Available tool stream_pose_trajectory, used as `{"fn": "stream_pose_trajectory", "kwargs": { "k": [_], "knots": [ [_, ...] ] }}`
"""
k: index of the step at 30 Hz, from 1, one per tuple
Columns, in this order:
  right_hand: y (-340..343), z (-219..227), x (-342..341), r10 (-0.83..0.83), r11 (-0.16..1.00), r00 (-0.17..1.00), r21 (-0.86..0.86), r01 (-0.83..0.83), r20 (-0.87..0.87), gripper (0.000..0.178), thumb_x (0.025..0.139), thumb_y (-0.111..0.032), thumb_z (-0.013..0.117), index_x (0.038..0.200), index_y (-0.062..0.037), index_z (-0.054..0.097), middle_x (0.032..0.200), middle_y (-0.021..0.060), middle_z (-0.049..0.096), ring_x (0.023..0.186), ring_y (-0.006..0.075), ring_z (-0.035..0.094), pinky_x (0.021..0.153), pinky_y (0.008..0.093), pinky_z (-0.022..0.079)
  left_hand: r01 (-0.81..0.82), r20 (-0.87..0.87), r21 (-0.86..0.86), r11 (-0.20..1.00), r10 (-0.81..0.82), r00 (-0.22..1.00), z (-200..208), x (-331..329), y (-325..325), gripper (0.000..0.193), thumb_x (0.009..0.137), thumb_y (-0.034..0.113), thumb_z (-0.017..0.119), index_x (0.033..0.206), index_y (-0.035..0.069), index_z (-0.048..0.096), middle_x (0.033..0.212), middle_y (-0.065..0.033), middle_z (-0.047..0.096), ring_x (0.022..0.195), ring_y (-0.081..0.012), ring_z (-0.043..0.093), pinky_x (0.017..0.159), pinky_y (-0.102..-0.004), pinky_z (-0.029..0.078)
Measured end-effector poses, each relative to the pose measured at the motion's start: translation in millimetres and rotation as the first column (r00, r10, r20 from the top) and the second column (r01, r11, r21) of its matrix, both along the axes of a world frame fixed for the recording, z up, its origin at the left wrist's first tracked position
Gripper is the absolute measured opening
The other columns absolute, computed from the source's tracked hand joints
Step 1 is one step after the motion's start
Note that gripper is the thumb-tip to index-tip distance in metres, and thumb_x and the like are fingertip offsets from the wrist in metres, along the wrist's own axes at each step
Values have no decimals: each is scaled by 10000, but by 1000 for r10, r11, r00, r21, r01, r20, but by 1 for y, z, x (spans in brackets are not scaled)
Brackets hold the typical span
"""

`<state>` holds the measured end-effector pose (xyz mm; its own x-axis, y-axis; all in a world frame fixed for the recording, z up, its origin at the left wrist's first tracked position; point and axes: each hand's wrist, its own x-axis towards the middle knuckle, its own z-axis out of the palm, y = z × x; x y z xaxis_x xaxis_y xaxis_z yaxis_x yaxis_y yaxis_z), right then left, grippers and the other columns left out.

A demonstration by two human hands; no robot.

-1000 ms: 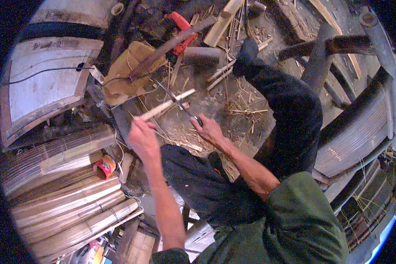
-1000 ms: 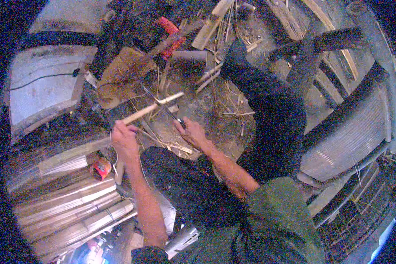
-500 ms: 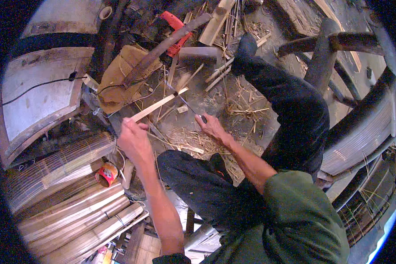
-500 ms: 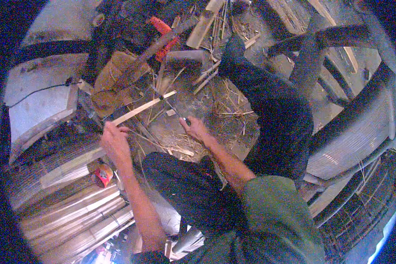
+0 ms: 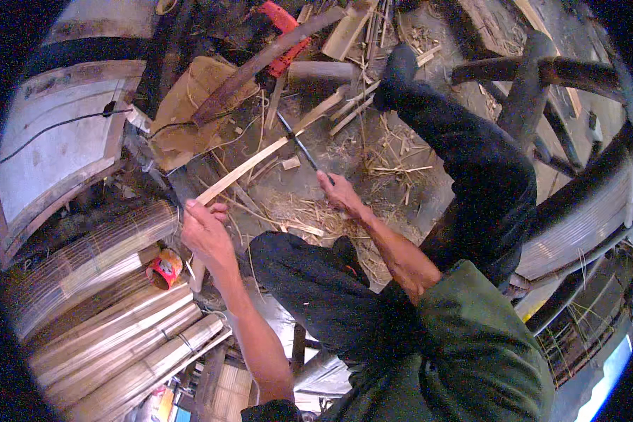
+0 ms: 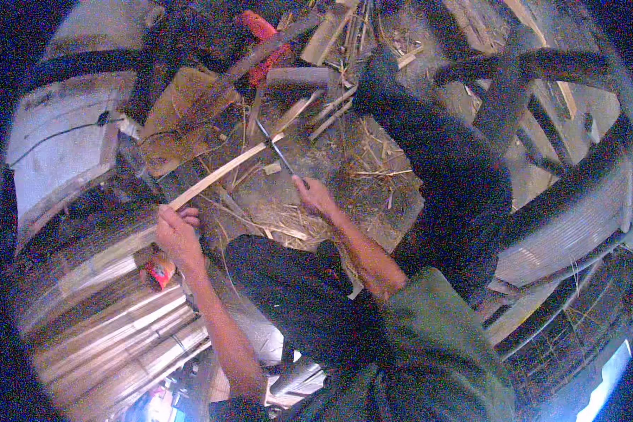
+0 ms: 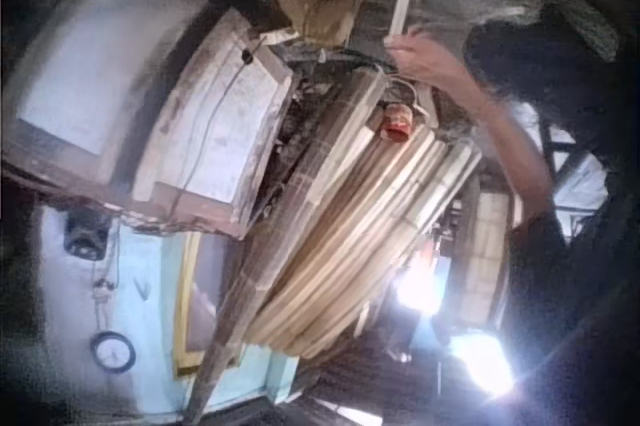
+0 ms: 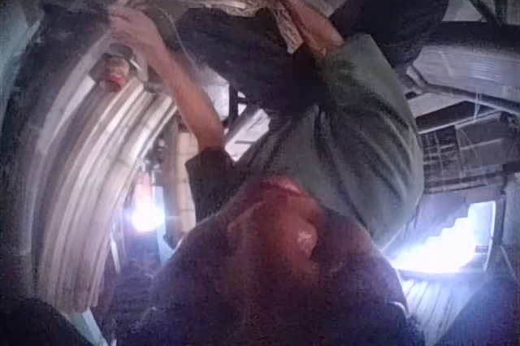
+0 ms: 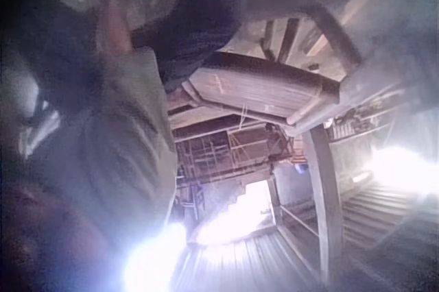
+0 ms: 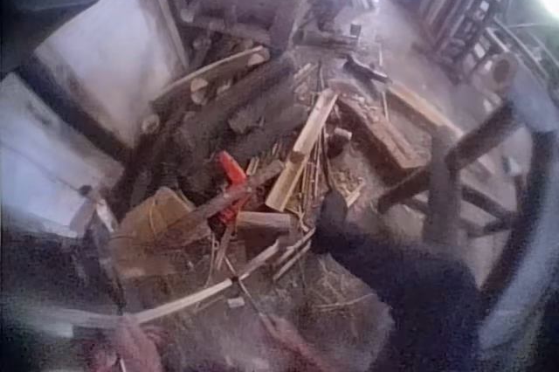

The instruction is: The person repairs a chair by cutting thin wooden strips with a hand saw and inserting them into the chair frame. They repeatedly measure, cut, and fit the strips into place, adjusting the chair as needed.

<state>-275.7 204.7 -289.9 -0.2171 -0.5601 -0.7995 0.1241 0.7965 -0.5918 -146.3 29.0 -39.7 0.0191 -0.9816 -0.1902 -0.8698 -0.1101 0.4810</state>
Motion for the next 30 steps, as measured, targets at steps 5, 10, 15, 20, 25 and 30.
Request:
{"fn": "stream_pose_trajectory", "kwargs": {
  "k": [5, 10, 15, 20, 25, 30],
  "knots": [
    [-23, 47, 18, -40, 966, 979, -257, -13, -202, 491, 933, -506, 515, 991, -34, 636, 853, 185, 671, 773, 365, 644, 707, 435, 503, -39, -54, -14, 999, 38, 998, -8, -4, 1, 526, 1040, 346, 331, 858, -48, 627, 653, -109, 658, 526, -175, 584, 525, -333, 474],
    [8, 8, 7, 62, 908, 955, -381, -174, -289, 461, 950, -457, 521, 1024, -10, 602, 783, 173, 642, 678, 282, 618, 645, 410, 489, 10, -37, -11, 1000, -10, 999, 10, -27, 14, 515, 1038, 331, 338, 845, -54, 620, 671, -113, 663, 541, -176, 593, 536, -331, 479],
    [24, -5, -3, -81, 996, 995, 50, 77, 67, 500, 932, -506, 514, 1070, -37, 619, 839, 190, 659, 775, 326, 644, 723, 433, 511, -31, -77, 57, 998, 36, 996, 4, -17, 17, 482, 1037, 311, 344, 864, -58, 601, 695, -123, 668, 561, -177, 602, 549, -325, 483],
    [3, 22, 9, -20, 960, 976, -276, -41, -215, 581, 929, -562, 482, 1128, -36, 626, 949, 232, 680, 869, 384, 666, 789, 465, 521, -32, -81, 35, 999, 35, 996, 2, -24, 14, 474, 1036, 302, 348, 869, -63, 600, 700, -121, 670, 564, -178, 606, 549, -325, 485],
    [30, -22, 2, 44, 987, 959, -135, -85, -280, 512, 957, -480, 492, 1092, -6, 631, 960, 206, 672, 853, 320, 651, 773, 391, 493, 20, -47, 44, 999, -18, 999, 16, -31, 21, 476, 1039, 300, 345, 868, -69, 594, 703, -120, 672, 571, -169, 607, 541, -323, 483],
    [37, -30, -3, -76, 997, 990, 16, 78, -116, 540, 967, -491, 467, 1076, 12, 631, 877, 187, 673, 772, 296, 640, 747, 389, 491, -71, -129, 97, 993, 83, 988, 1, -13, 26, 470, 1040, 300, 348, 856, -56, 595, 728, -120, 679, 589, -159, 621, 531, -305, 480]
  ]
}}
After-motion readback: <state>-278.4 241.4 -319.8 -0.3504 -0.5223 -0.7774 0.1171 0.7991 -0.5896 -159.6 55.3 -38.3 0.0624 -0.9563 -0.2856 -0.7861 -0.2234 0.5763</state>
